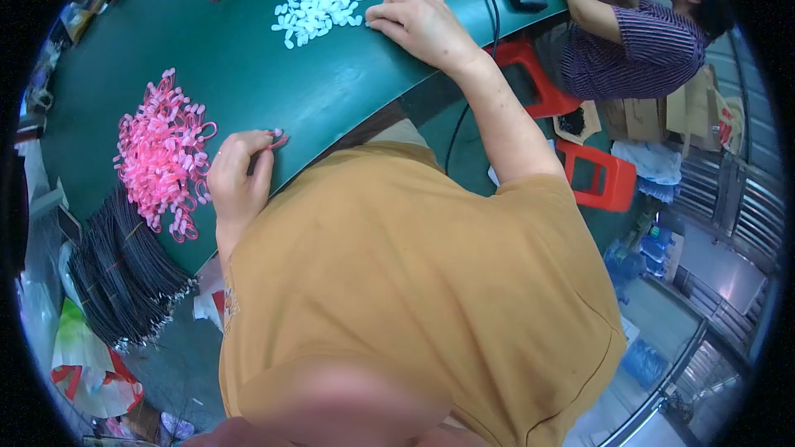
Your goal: Assembling small pink and blue plastic links or toy components at a workbench.
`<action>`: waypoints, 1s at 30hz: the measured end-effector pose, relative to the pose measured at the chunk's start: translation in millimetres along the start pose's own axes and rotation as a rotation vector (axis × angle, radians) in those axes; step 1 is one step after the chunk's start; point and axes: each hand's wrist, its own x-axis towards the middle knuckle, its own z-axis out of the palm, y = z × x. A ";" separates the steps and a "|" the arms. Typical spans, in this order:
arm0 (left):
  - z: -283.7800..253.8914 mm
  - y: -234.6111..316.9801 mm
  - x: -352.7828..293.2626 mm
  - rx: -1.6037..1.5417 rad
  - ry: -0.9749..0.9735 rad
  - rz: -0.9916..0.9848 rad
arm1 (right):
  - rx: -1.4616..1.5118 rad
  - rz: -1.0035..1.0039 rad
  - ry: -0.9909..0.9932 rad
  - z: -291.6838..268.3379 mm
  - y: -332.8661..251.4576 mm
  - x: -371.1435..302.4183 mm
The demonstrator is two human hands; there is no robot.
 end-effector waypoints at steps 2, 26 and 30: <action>-0.9 -2.7 2.4 -0.017 0.004 -0.023 | 0.072 -0.163 0.092 3.4 -14.6 5.6; 0.3 3.2 -3.8 -0.010 0.013 0.005 | 0.245 -0.530 -0.267 26.5 -129.3 16.8; 0.1 1.8 -4.1 -0.008 0.008 0.012 | 0.255 -0.520 -0.278 28.8 -130.1 14.3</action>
